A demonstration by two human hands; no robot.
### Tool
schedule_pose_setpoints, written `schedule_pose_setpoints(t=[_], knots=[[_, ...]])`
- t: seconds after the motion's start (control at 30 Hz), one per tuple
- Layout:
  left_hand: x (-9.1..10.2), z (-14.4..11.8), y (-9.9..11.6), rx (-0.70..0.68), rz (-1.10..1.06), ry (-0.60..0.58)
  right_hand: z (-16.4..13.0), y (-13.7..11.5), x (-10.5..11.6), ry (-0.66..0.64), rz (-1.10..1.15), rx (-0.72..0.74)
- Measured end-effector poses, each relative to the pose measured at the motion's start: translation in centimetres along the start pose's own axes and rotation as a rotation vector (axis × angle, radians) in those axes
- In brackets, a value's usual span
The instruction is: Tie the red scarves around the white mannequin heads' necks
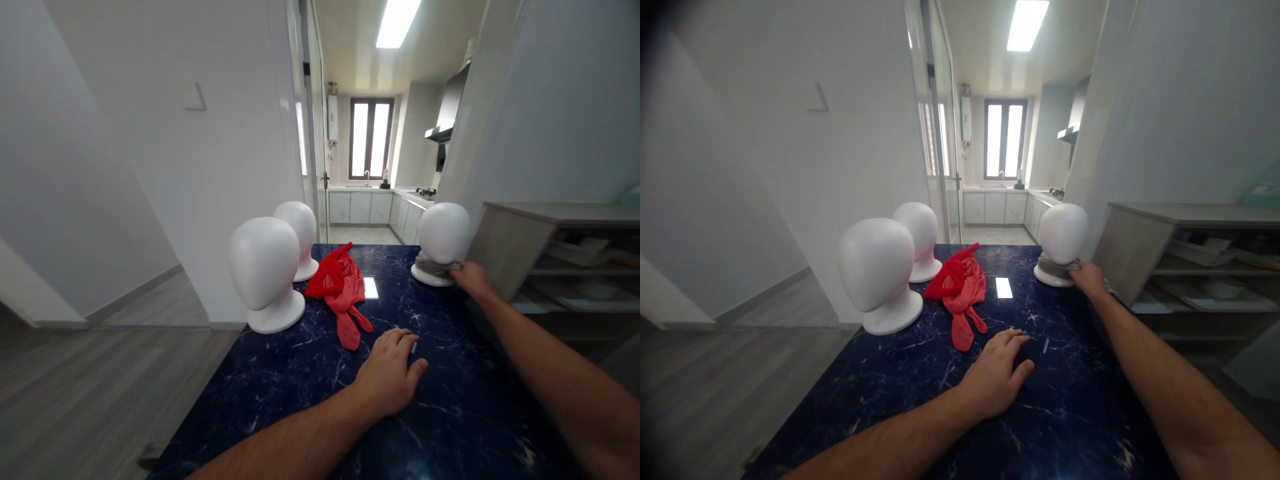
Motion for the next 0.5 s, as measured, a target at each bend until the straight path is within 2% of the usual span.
schedule_pose_setpoints(t=[0.13,0.23,0.3,0.4,0.5], knots=[[0.6,0.7,-1.4,0.043,-0.015,0.109,-2.9,0.1,0.7,-0.095,-0.047,0.026],[1.5,1.3,-2.6,0.085,-0.018,0.232,-7.6,-1.5,2.2,-0.09,0.047,0.091],[1.9,1.5,-2.9,0.094,-0.03,0.284,-11.4,-2.6,3.1,-0.109,0.158,0.079],[2.2,1.5,-2.0,0.013,-0.066,0.294,-16.8,-4.3,4.5,-0.126,0.338,0.039],[2.9,1.0,-1.0,-0.076,-0.175,0.262,-20.8,-6.2,5.8,-0.097,0.446,0.041]])
Point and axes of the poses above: each hand's wrist, its own z-axis towards the middle knuckle, its own x-axis out of the back of the hand, y = z × x, the point moved 10 cm from there along z, towards the middle knuckle, and after that the axes turned 9 degrees about -z, right-handed, at the moved point
